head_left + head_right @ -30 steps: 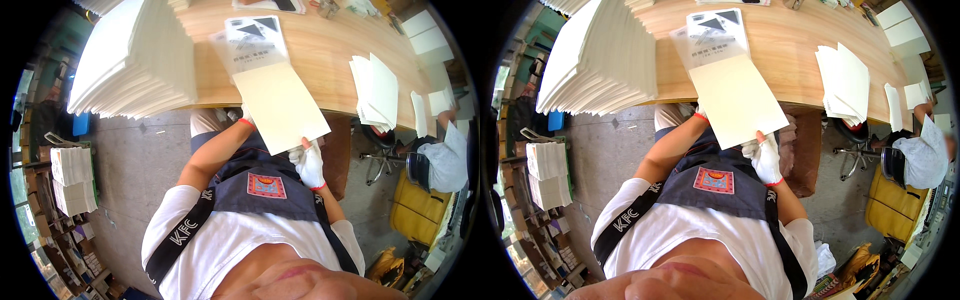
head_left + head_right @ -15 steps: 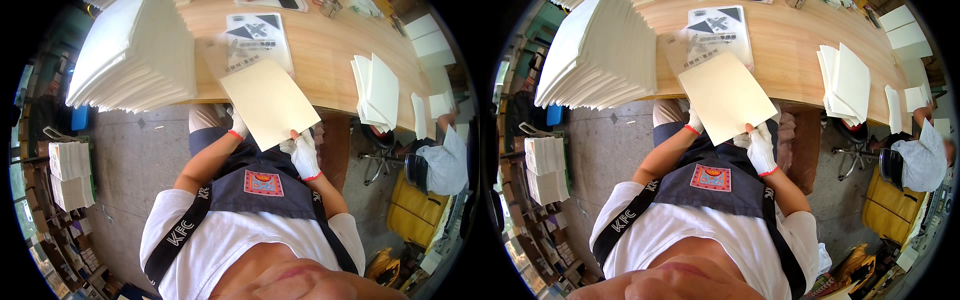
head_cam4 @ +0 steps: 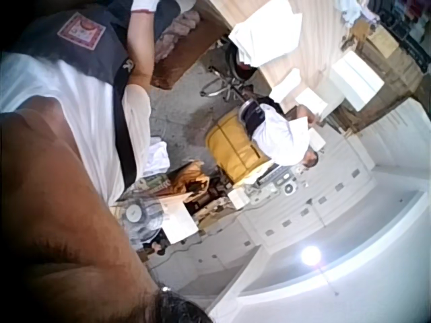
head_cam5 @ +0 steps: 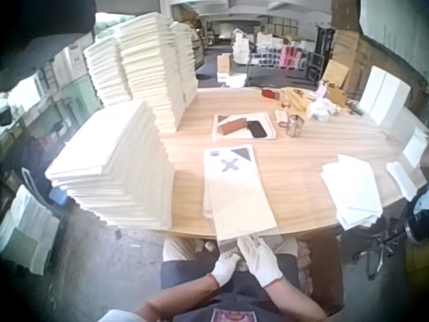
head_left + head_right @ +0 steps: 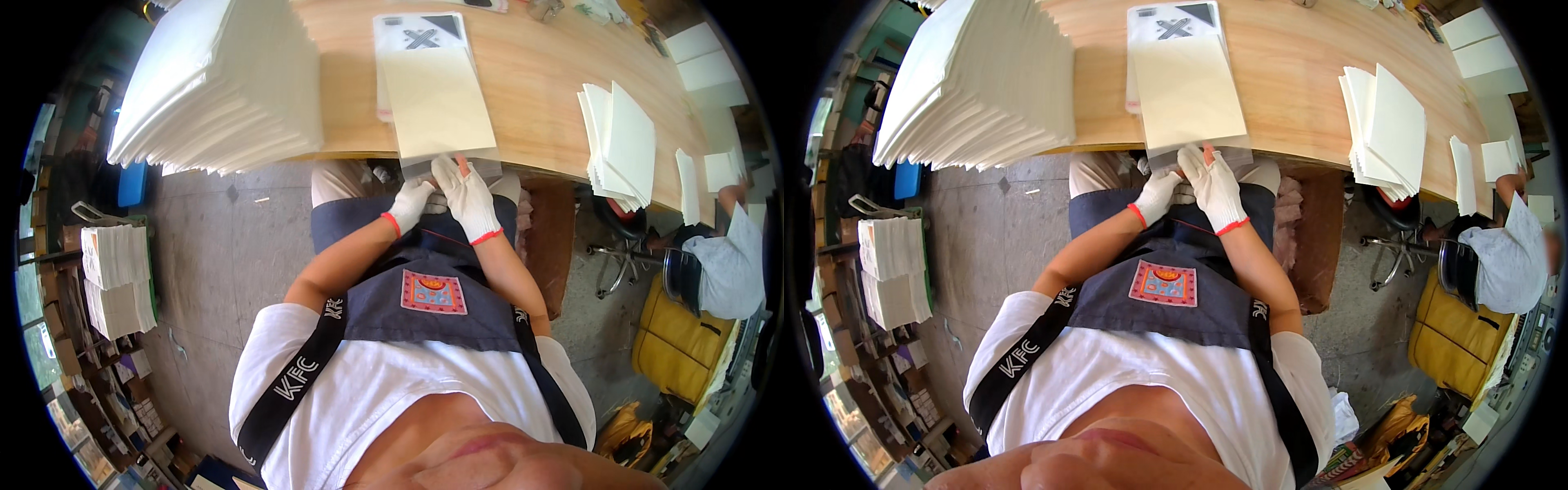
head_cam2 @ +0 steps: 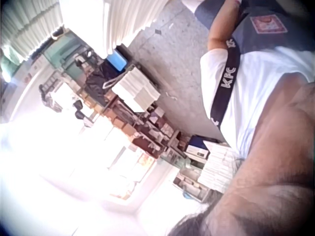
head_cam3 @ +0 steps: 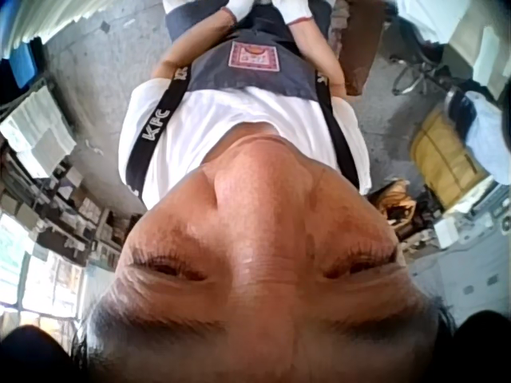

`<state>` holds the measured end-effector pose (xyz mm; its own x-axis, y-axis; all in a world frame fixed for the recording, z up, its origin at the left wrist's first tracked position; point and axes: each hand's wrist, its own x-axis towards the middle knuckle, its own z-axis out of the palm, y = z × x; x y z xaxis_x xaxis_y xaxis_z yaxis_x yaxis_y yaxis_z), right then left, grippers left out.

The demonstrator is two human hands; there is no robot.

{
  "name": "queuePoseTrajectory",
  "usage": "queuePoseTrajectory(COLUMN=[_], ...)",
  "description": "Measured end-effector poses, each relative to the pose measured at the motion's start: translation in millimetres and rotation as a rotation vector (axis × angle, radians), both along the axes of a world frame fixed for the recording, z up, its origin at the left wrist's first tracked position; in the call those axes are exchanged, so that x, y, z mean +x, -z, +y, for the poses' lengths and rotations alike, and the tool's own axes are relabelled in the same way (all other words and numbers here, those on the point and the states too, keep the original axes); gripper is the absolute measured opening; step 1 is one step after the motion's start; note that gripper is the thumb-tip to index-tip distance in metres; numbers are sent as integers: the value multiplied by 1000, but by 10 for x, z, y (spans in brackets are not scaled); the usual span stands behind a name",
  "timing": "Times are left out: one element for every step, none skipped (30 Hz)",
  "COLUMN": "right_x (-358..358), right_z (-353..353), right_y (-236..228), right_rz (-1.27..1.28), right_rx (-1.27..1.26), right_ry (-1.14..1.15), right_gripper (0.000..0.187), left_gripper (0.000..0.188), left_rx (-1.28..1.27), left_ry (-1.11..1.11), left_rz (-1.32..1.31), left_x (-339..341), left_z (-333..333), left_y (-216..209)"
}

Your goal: The person repeatedly picks up a single sheet of paper from a large stack, folds it in half, and places it onto a growing pile on the table. This action is performed continuously by hand without the use of tools.

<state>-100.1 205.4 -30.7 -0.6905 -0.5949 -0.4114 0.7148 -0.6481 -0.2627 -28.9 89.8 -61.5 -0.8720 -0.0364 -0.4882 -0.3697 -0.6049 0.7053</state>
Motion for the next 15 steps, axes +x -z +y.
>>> queuePoseTrajectory(right_x=[43, 73, 73, 64, 60, 70, 82, 96, 103, 69, 63, 65, 71, 69, 62], right_z=[59, 108, 122, 130, 113, 48, -27, -122, -203, -275, -337, -396, -434, -455, -418], right_y=[-79, -168, -271, -389, -454, -450, -450, -466, -465, -439, -418, -400, -378, -363, -364], right_rz=[91, 181, 377, 572, 773, 837, 1075, 1320, 1566, 1766, 1856, 1944, 2028, 2064, 1968], right_rx=[116, 231, 412, 590, 761, 834, 915, 989, 1057, 1249, 1323, 1399, 1479, 1492, 1335], right_ry=[-107, -208, -324, -436, -552, -575, -542, -503, -454, -523, -572, -620, -674, -683, -652], right_gripper=[33, 32, 31, 29, 28, 21, 20, 18, 17, 13, 14, 14, 15, 17, 15], left_gripper=[27, 28, 29, 34, 33, 28, 24, 22, 23, 23, 24, 24, 24, 23, 23], left_rx=[-8, -56, -105, -213, -186, -244, -304, -317, -320, -323, -327, -300, -319, -337, -357], left_ry=[-25, -19, -13, -116, -163, -160, -151, -130, -101, -74, -45, -71, -47, -20, 9], left_rz=[-59, -71, -83, -88, -55, -44, -30, -12, -5, 9, 23, 11, 1, -8, -17], left_x=[94, 139, 177, 218, 237, 272, 276, 278, 296, 285, 277, 287, 280, 266, 254], left_z=[-39, -112, -186, -226, -352, -439, -493, -530, -563, -593, -610, -598, -617, -650, -671], left_y=[-152, -206, -254, -368, -301, -245, -297, -349, -327, -338, -356, -381, -377, -373, -372])
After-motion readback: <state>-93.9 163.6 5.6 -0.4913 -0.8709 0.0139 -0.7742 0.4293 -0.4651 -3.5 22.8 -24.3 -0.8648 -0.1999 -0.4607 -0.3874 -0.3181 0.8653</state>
